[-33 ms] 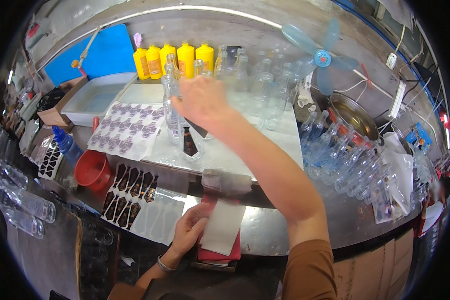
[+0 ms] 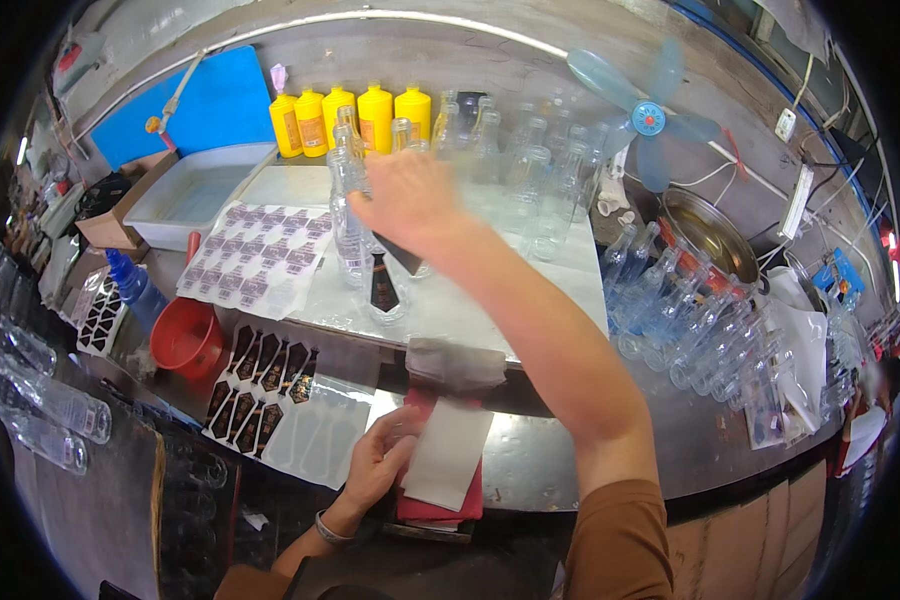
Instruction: The person repeatedly picks clear plastic bottles, applies a printed label to each bottle using a small black tool, and places the labeled bottles on a nearby surface. The person handles bottles one at a time throughout the clip.
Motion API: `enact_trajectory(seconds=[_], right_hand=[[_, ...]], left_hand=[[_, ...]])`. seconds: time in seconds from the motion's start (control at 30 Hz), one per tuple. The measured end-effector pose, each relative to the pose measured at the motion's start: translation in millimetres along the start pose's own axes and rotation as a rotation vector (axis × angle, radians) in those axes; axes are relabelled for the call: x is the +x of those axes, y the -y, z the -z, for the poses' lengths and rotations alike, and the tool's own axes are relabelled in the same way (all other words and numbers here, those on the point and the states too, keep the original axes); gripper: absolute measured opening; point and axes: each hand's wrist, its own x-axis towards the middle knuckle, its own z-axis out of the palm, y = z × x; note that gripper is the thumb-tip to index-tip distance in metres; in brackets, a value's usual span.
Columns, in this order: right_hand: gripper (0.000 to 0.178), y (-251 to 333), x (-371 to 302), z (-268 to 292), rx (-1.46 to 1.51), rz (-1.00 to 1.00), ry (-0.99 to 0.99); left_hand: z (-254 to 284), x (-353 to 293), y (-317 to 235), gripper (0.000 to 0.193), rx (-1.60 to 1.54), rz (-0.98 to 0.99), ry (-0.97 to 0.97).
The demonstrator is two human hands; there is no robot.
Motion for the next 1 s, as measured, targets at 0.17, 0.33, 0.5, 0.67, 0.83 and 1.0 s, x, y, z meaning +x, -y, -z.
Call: enact_trajectory(seconds=[0.17, 0.33, 0.5, 0.67, 0.83, 1.0], right_hand=[[0.032, -11.7, -3.1, 3.2, 0.087, 0.089, 0.011], [0.03, -16.0, -2.0, 7.0, 0.045, 0.246, 0.052], [0.03, -15.1, 2.4, 6.1, 0.082, 0.327, 0.052], [0.031, -14.9, 8.7, 7.2, 0.072, 0.35, 0.119], [0.03, -19.9, -3.5, 18.3, 0.103, 0.426, 0.098], [0.034, -9.1, -35.6, 62.6, 0.208, 0.549, -0.096]], left_hand=[[8.0, -3.2, 4.3, 0.048, -0.018, 0.007, 0.009], [7.7, 0.3, 4.7, 0.044, -0.022, -0.025, 0.024], [11.6, 0.4, 7.6, 0.044, -0.022, -0.003, 0.023], [11.9, 1.3, 8.7, 0.043, -0.021, 0.003, 0.023], [13.2, 2.5, 6.0, 0.046, 0.062, -0.05, -0.046], [33.6, 20.7, -14.3, 0.073, 0.722, -0.525, -0.374]])
